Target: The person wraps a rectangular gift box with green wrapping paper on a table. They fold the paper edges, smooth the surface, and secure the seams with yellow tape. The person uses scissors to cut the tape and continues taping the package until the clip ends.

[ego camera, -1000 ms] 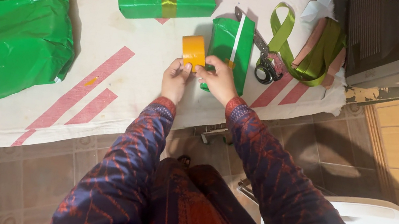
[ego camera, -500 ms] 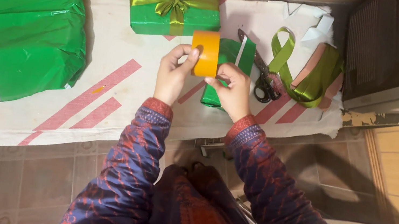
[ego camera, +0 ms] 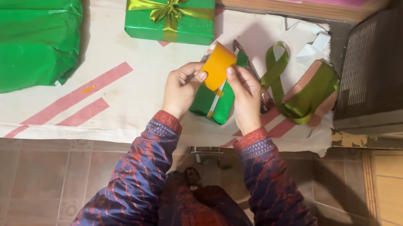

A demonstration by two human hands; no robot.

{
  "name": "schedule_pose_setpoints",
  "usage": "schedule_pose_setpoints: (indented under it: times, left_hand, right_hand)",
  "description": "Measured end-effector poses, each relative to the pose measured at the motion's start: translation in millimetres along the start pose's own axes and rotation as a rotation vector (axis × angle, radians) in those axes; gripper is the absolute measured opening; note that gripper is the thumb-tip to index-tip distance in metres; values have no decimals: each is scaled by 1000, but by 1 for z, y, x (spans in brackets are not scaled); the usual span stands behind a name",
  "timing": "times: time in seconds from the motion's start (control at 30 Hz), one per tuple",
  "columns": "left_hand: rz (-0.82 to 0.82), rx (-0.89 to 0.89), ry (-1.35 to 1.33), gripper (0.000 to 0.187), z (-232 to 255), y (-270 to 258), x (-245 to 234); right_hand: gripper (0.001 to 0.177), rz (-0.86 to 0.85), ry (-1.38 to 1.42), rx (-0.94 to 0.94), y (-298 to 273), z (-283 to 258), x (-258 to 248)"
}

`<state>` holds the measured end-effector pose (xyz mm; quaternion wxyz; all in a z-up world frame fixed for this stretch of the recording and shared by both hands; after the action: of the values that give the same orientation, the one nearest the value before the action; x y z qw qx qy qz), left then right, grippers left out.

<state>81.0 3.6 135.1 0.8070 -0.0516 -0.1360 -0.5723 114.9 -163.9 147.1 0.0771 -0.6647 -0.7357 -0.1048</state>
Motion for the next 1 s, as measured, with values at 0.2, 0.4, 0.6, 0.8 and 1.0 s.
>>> schedule_pose_setpoints:
  times: [0.2,0.4,0.6,0.8,1.0]
  left_hand:
    - [-58,102,5,23,8,-8,12]
    - [-60,-9,-91,19,17,-7,31]
    - [-14,19,-69,19,0,-10,42]
    - [11,39,-47,21,-11,-21,46]
    - [15,58,-60,23,-8,-31,51]
  right_hand:
    - [21,-92,8,-29,4,-11,-6]
    - [19,-122,-192,-173,3,-14,-15]
    - [20,-181,-100,-81,-3,-13,-31]
    - [21,-159,139,-1,-6,-16,-37]
    - [22,-191,275,61,-16,-31,-35]
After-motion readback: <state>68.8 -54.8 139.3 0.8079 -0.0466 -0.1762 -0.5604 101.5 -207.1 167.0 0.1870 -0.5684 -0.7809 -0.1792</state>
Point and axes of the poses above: each hand's wrist, its own y-axis towards the middle knuckle, its own x-axis out of the palm, z = x × y, the point moved 5 cm from there along y, towards the middle knuckle, and after that the axes turned 6 degrees about z, right-handed, at the moved point
